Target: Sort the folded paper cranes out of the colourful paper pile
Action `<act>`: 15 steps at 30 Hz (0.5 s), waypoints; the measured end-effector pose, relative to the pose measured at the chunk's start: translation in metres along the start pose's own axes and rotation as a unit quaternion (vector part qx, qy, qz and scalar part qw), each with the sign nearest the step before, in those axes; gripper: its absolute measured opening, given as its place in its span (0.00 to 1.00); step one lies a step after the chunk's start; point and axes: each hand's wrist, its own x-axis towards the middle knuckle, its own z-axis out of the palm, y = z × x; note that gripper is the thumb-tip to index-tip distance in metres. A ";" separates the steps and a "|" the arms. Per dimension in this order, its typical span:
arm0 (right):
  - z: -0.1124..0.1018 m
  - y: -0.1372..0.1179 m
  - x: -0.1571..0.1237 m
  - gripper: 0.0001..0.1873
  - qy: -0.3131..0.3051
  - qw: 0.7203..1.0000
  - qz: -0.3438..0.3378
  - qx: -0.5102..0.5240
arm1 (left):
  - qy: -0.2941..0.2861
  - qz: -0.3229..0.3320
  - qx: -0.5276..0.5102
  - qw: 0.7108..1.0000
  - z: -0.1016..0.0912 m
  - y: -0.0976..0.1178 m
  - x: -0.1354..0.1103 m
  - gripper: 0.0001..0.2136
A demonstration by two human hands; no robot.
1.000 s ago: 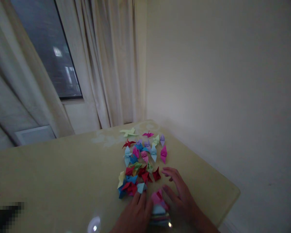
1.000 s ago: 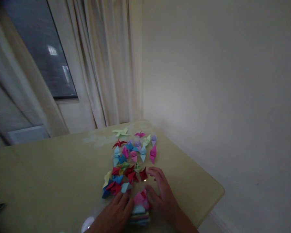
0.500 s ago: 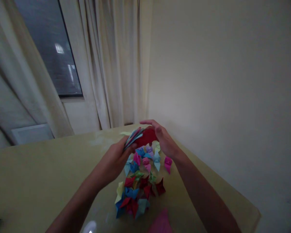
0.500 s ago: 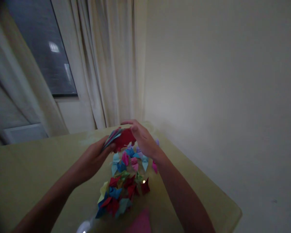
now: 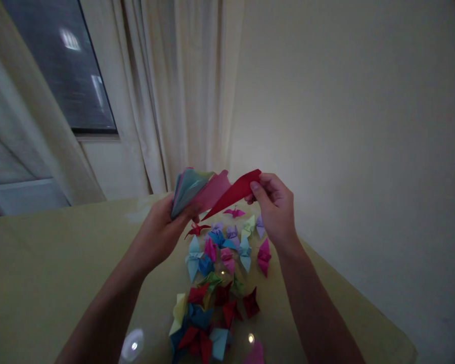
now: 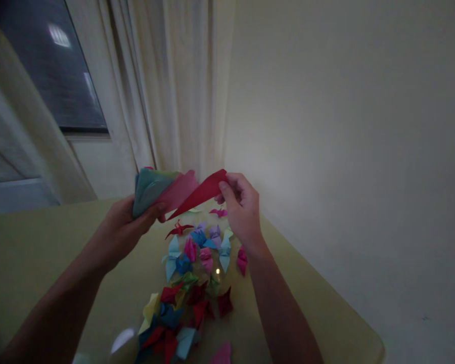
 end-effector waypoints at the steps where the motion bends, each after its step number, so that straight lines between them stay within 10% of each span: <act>1: -0.001 0.002 0.002 0.05 0.004 1.000 0.001 -0.013 | 0.006 0.000 -0.001 1.000 -0.001 -0.002 0.001 0.13; 7: 0.001 0.006 0.001 0.18 -0.014 0.994 0.035 -0.100 | 0.000 0.002 -0.008 1.000 0.002 -0.015 0.004 0.13; 11: 0.011 0.000 -0.009 0.24 -0.137 0.986 0.049 -0.077 | -0.025 0.002 -0.040 0.999 0.019 -0.017 0.004 0.14; 15: 0.016 -0.005 -0.014 0.11 -0.176 0.979 0.047 -0.088 | -0.067 0.001 -0.086 0.994 0.028 -0.019 0.001 0.17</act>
